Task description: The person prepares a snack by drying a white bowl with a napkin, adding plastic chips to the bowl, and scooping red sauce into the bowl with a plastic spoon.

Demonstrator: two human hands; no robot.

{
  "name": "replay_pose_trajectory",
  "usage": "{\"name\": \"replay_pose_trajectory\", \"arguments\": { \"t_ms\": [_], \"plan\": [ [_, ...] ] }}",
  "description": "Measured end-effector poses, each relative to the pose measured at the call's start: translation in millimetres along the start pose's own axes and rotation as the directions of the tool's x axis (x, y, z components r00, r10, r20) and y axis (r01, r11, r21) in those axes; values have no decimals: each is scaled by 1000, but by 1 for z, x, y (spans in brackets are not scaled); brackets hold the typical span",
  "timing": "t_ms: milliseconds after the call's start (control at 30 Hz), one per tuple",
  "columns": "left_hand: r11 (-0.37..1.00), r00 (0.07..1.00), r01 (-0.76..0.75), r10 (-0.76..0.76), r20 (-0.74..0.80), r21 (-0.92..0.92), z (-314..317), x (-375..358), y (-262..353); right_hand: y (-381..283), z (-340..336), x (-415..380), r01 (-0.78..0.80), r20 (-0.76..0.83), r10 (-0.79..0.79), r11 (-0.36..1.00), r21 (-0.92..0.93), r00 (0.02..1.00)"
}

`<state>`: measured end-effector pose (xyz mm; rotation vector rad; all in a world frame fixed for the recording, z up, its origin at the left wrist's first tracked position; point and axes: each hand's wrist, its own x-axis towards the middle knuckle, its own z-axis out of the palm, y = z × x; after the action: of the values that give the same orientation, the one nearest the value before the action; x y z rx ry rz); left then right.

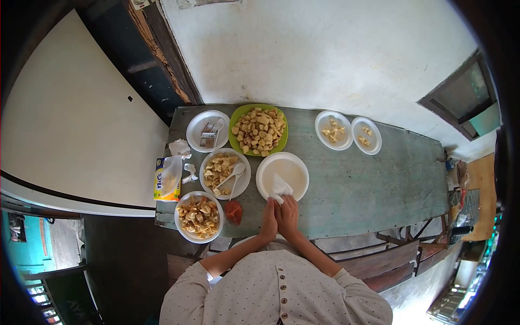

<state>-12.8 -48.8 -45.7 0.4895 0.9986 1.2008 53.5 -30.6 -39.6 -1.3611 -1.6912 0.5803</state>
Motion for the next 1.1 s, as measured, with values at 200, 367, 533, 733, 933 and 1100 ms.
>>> {"name": "replay_pose_trajectory", "arguments": {
  "t_ms": [200, 367, 533, 733, 933, 1100],
  "plan": [
    [980, 996, 66, -76, -45, -186, 11, 18, 6, -6, -20, 9, 29, -45, -34, 994, -109, 998],
    [965, 983, 129, -155, -99, -230, -22, 46, -23, -2, -25, 2, 27, -114, -30, 999, -26, 993],
    [987, 998, 60, -64, -18, -147, -11, 48, -18, 0, -15, -3, 14, -37, -14, 1000, 13, 999],
    [895, 941, 336, -308, 139, -294, -7, 49, -17, 54, -6, 7, -219, 36, 219, 976, 2, 975],
    [818, 1000, -17, 13, 10, 575, -70, 86, -46, 98, -17, 41, -68, 32, 78, 969, -239, 996],
    [358, 947, -85, 320, -37, 930, -97, 107, -58, 153, 8, 62, -151, 48, 192, 882, -447, 980]
  ]
}}
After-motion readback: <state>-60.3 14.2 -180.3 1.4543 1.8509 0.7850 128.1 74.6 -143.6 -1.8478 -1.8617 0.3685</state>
